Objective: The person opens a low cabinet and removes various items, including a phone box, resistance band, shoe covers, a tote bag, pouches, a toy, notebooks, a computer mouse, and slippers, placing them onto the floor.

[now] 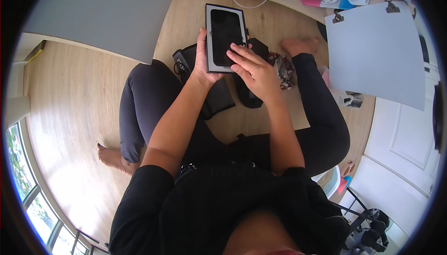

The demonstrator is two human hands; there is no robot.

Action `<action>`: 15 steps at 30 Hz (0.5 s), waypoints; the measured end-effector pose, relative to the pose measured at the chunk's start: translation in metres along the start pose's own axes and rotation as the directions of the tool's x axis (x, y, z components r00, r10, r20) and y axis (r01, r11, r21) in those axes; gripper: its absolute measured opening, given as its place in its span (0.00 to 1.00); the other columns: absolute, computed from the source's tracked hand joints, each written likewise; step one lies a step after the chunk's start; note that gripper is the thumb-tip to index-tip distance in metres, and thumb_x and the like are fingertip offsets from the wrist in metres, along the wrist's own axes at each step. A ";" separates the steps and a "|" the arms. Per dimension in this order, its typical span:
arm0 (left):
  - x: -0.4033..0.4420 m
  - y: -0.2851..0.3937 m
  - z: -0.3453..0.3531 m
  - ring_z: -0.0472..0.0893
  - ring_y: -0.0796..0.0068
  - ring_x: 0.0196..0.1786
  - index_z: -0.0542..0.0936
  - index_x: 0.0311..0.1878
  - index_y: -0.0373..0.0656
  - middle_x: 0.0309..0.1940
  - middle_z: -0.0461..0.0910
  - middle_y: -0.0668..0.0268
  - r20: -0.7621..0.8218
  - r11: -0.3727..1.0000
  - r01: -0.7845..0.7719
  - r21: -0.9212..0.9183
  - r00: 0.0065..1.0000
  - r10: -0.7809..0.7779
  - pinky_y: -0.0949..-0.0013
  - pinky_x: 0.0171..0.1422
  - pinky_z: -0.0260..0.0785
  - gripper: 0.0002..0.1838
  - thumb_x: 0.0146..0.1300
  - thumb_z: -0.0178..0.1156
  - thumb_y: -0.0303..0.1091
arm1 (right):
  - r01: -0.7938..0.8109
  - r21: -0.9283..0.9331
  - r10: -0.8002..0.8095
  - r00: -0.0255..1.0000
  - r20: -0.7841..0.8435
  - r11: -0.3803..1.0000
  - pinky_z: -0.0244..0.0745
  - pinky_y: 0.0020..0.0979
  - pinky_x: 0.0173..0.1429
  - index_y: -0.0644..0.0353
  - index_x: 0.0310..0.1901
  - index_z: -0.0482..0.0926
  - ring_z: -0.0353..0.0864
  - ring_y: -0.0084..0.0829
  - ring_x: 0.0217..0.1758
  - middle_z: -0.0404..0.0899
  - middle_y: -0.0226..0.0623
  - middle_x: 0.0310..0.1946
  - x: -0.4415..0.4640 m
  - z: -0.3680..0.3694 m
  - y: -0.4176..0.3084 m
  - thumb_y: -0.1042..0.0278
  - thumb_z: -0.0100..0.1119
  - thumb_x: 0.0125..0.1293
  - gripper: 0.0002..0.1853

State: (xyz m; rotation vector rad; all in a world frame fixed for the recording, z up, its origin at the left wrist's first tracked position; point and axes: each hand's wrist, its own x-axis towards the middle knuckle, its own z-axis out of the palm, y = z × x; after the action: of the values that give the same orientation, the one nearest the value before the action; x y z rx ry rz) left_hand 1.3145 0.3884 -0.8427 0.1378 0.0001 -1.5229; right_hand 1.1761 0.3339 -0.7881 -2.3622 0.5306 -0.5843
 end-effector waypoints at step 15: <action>-0.001 0.006 0.005 0.69 0.47 0.62 0.55 0.70 0.42 0.65 0.61 0.46 0.076 0.999 -0.022 0.048 0.997 0.019 0.40 0.61 0.64 0.53 0.52 0.46 0.76 | -0.750 -0.045 0.742 0.661 -0.117 0.660 0.59 0.40 0.67 0.64 0.66 0.59 0.62 0.50 0.66 0.62 0.58 0.61 -0.043 0.025 0.117 0.37 0.57 0.57 0.45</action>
State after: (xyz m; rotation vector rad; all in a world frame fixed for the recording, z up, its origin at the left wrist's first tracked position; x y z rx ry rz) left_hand 1.3200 0.3889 -0.8372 0.1188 -0.0990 -1.5073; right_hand 1.1286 0.2847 -0.8950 -1.9318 1.5043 -0.2667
